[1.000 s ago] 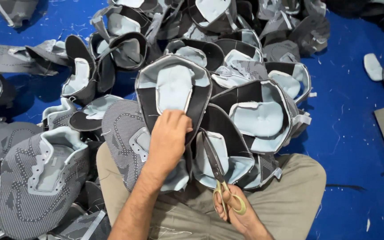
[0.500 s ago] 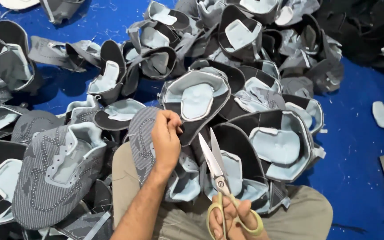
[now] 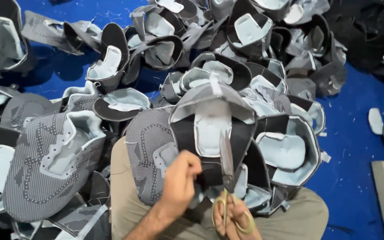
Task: Trimming excess threads and fabric from shoe uppers using a pair of scissors.
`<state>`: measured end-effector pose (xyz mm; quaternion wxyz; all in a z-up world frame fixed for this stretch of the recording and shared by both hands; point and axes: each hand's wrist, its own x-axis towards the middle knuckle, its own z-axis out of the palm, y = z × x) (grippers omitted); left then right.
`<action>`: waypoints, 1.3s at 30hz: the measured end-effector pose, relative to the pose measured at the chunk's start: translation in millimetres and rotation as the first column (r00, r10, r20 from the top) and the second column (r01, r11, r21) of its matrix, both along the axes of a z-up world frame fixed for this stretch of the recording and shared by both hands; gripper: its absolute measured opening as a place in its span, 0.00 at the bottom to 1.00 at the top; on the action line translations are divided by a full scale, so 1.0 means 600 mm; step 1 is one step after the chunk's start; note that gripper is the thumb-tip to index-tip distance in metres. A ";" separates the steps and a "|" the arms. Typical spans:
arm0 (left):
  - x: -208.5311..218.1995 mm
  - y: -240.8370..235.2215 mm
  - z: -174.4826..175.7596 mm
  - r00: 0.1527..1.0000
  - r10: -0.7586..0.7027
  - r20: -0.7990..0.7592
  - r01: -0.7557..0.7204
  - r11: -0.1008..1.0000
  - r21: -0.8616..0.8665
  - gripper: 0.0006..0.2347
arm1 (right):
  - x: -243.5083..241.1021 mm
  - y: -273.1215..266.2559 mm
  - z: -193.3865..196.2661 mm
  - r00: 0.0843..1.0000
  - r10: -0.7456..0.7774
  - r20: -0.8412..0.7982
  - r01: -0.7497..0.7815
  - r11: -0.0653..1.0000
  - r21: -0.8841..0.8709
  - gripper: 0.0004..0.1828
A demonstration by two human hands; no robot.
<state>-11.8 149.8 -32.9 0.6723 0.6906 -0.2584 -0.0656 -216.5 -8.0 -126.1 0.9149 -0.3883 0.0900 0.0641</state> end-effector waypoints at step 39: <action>0.069 -0.035 0.021 0.864 0.204 0.461 -0.265 0.962 0.070 0.06 | 0.064 0.007 0.082 0.995 0.096 -0.009 -0.090 0.959 0.269 0.32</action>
